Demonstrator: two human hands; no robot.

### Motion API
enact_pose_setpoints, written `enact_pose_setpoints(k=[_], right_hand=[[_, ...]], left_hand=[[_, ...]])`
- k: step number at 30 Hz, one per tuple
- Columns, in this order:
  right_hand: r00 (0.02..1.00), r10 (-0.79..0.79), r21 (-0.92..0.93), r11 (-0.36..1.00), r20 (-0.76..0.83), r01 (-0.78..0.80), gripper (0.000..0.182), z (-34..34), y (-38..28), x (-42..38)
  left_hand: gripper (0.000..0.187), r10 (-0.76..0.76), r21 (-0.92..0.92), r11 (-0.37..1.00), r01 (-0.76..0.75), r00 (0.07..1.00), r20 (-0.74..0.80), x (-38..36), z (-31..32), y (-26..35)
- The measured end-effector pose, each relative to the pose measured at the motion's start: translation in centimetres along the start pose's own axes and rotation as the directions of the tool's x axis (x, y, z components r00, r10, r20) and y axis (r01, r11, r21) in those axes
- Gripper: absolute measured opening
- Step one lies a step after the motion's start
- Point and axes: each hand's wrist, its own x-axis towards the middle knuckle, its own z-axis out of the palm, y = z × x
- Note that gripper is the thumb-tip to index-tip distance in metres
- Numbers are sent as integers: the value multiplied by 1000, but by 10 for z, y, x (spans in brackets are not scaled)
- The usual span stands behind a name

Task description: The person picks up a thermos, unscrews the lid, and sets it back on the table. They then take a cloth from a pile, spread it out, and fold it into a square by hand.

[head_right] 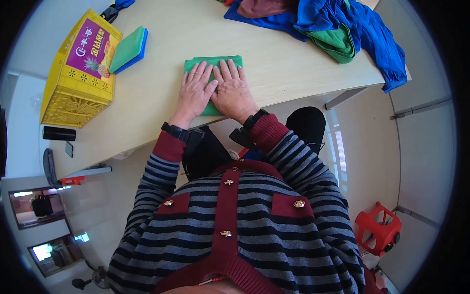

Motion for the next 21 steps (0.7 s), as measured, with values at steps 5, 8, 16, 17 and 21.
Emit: enact_pose_setpoints(k=[5,8,16,17,21], right_hand=[[999,29,33,999,15,-29,67,-3,1,1],[999,26,25,999,43,-27,69,-7,2,4],[998,30,-11,1000,62,-29,71,-8,2,4],[997,30,-15,999,66,-29,71,-8,2,3],[998,25,-14,1000,51,-24,70,-10,1,1]], left_hand=[[61,-65,-28,998,65,998,-2,-3,8,-12],[62,-111,-66,992,109,994,-15,-4,9,-17],[63,-249,18,968,248,969,14,-1,5,-15],[62,-267,39,963,267,964,4,-3,4,-15],[61,-275,117,953,278,961,-41,-7,-3,-8]])
